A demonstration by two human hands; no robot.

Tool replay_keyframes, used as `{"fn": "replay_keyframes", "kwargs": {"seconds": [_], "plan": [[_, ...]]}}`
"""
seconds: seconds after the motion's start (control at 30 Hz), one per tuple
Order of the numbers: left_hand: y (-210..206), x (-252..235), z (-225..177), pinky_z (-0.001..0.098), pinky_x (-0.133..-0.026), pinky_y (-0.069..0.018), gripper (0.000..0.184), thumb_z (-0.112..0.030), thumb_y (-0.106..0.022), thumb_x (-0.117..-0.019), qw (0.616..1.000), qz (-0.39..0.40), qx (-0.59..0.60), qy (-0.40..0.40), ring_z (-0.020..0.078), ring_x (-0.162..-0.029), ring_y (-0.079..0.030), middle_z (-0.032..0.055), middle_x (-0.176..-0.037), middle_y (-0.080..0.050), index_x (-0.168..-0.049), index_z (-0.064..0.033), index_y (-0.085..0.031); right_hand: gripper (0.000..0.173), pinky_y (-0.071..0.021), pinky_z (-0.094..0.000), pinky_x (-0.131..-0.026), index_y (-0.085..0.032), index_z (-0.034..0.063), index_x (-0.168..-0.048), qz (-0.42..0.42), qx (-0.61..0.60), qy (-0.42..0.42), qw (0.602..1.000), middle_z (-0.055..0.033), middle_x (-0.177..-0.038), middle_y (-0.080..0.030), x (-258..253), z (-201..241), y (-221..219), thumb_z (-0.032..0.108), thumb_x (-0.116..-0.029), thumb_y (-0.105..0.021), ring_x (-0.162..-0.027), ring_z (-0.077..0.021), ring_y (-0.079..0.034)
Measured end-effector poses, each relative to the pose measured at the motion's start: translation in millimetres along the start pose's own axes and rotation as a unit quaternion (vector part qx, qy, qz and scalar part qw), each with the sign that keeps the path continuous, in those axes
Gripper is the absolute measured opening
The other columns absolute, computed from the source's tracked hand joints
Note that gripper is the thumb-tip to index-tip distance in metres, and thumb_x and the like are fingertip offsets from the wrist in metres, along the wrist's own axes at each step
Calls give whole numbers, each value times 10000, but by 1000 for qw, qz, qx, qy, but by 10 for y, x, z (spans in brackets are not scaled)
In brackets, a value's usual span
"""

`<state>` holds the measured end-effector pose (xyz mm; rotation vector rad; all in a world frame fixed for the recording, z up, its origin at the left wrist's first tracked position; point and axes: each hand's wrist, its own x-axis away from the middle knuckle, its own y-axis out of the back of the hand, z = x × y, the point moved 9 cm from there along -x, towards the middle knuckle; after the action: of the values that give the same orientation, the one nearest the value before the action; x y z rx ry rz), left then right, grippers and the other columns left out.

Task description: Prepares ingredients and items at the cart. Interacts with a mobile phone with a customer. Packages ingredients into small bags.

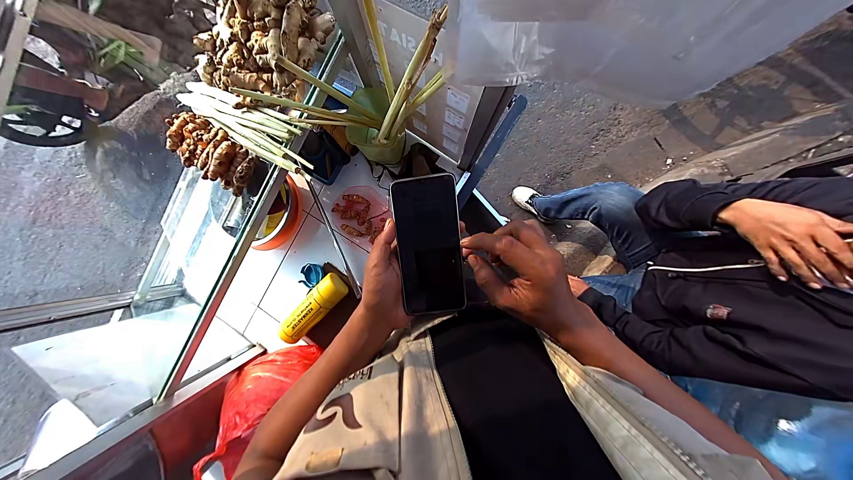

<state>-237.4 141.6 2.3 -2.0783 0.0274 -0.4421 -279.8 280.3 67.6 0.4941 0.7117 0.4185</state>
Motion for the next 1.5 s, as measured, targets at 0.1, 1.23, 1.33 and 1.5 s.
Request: {"fn": "replay_keyframes", "kwargs": {"seconds": [0.1, 1.23, 1.33, 1.5], "plan": [[7, -4, 19, 450, -874, -602, 651, -649, -270, -1042, 1000, 0, 3, 6, 261, -1127, -684, 129, -1324, -648, -1373, -187, -587, 202, -420, -347, -824, -763, 74, -1081, -4, -7, 3, 1000, -54, -854, -613, 11, 0, 4, 175, -957, -638, -812, -142, -547], [48, 50, 21, 443, -865, -605, 619, -649, -302, -1040, 1000, -10, 0, -3, 236, -1078, -703, 111, -1213, -698, -1302, -193, -629, 452, -406, -373, -812, -735, 170, -1261, 109, -4, -30, 994, -23, -916, -576, 28, -14, -259, 438, -897, -741, -822, -139, -524], [58, 55, 11, 446, -862, -606, 627, -653, -301, -1038, 1000, -13, -3, -1, 239, -1072, -704, 115, -1209, -698, -1304, -188, -628, 445, -406, -383, -833, -736, 163, -1260, 110, -7, -29, 993, -28, -927, -586, 24, -8, -270, 428, -903, -738, -832, -140, -530], [90, 56, 14, 446, -868, -604, 627, -654, -284, -1040, 1000, -28, -10, 4, 232, -1083, -700, 102, -1216, -696, -1319, -202, -616, 370, -415, -398, -827, -744, 146, -1243, 94, 2, -27, 995, -45, -926, -598, 15, -24, -263, 373, -954, -693, -833, -156, -548]]}}
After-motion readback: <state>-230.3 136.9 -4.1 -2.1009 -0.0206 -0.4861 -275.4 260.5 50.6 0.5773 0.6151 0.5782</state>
